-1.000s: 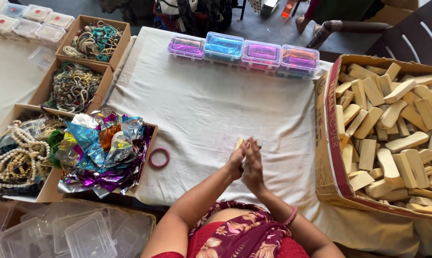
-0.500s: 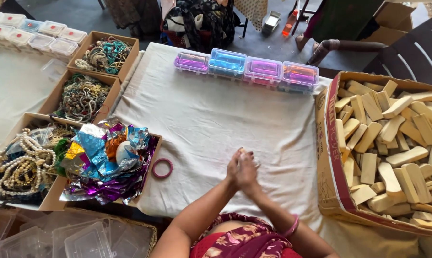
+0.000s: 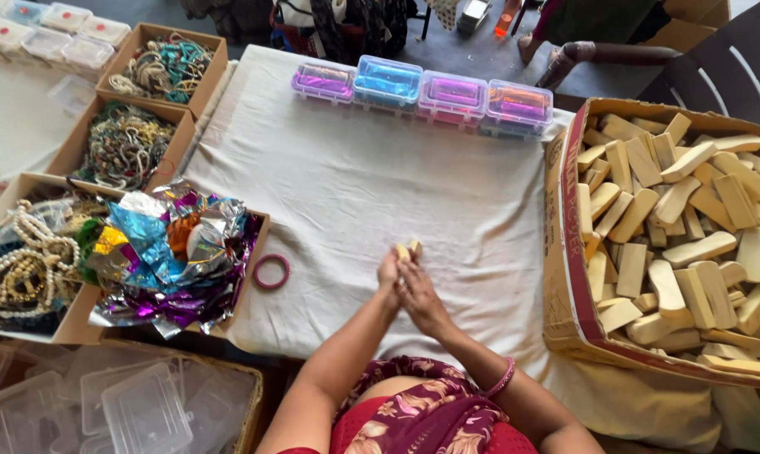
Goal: The person wipes rectangular bars with a cloth, wraps them in silver foil, and places them into small plastic containers.
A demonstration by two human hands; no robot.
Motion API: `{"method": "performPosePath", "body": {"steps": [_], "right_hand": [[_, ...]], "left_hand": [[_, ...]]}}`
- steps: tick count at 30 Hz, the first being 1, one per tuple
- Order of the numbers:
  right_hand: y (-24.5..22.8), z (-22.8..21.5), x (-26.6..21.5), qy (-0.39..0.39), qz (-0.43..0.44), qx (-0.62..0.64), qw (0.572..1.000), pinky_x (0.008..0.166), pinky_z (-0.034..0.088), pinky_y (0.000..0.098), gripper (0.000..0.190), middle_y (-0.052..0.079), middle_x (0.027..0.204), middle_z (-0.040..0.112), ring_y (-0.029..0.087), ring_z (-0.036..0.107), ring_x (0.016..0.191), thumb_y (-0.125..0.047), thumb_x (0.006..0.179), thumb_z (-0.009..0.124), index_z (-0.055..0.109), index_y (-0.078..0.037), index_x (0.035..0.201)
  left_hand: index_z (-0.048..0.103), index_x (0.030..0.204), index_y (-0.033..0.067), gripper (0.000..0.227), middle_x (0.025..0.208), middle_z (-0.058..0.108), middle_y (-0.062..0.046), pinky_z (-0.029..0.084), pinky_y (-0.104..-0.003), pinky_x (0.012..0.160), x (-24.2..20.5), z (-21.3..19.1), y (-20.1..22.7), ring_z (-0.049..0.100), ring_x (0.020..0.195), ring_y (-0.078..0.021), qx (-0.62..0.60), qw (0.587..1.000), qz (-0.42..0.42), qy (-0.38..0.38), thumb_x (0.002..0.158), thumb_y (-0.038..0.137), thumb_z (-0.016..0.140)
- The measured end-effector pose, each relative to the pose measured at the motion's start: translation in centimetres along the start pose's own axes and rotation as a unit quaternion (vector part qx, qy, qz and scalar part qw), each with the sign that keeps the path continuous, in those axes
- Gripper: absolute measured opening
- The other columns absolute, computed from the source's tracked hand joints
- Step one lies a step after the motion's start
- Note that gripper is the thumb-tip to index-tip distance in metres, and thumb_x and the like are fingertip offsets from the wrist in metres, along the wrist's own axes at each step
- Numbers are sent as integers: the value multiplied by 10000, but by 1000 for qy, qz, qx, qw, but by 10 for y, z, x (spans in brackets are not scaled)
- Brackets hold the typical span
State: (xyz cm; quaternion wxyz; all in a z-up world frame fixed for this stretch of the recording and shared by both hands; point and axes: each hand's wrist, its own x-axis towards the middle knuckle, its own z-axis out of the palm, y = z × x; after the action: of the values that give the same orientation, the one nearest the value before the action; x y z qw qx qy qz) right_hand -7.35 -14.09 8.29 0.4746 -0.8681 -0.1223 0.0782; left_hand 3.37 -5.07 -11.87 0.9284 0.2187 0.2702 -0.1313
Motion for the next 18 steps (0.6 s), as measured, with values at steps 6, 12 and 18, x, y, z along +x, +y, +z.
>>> {"method": "performPosePath", "body": {"steps": [6, 12, 18], "right_hand": [[29, -10, -10, 109, -10, 95, 989, 956, 639, 403, 344, 73, 1351, 717, 240, 746, 1099, -406, 1009, 638, 738, -172, 1242], [26, -29, 28, 123, -144, -102, 977, 1214, 238, 544, 376, 152, 1584, 476, 329, 353, 1493, -306, 1039, 557, 659, -147, 1365], [68, -7, 54, 190, -94, -62, 975, 1247, 38, 568, 491, 191, 1694, 261, 372, 124, 1592, -344, 1081, 465, 488, -185, 1545]], "left_hand": [[634, 1195, 145, 284, 1062, 727, -103, 598, -347, 726, -96, 90, 49, 691, 831, -194, 64, 998, 3, -12, 1046, 326, 473], [554, 1360, 201, 504, 1206, 711, 6, 630, -265, 802, -176, 140, 34, 734, 980, -123, 102, 989, -76, -74, 1049, 528, 331], [544, 1390, 113, 379, 1259, 660, -130, 588, -368, 860, -76, 68, 6, 692, 1056, -228, 137, 987, -47, -76, 1089, 290, 396]]}}
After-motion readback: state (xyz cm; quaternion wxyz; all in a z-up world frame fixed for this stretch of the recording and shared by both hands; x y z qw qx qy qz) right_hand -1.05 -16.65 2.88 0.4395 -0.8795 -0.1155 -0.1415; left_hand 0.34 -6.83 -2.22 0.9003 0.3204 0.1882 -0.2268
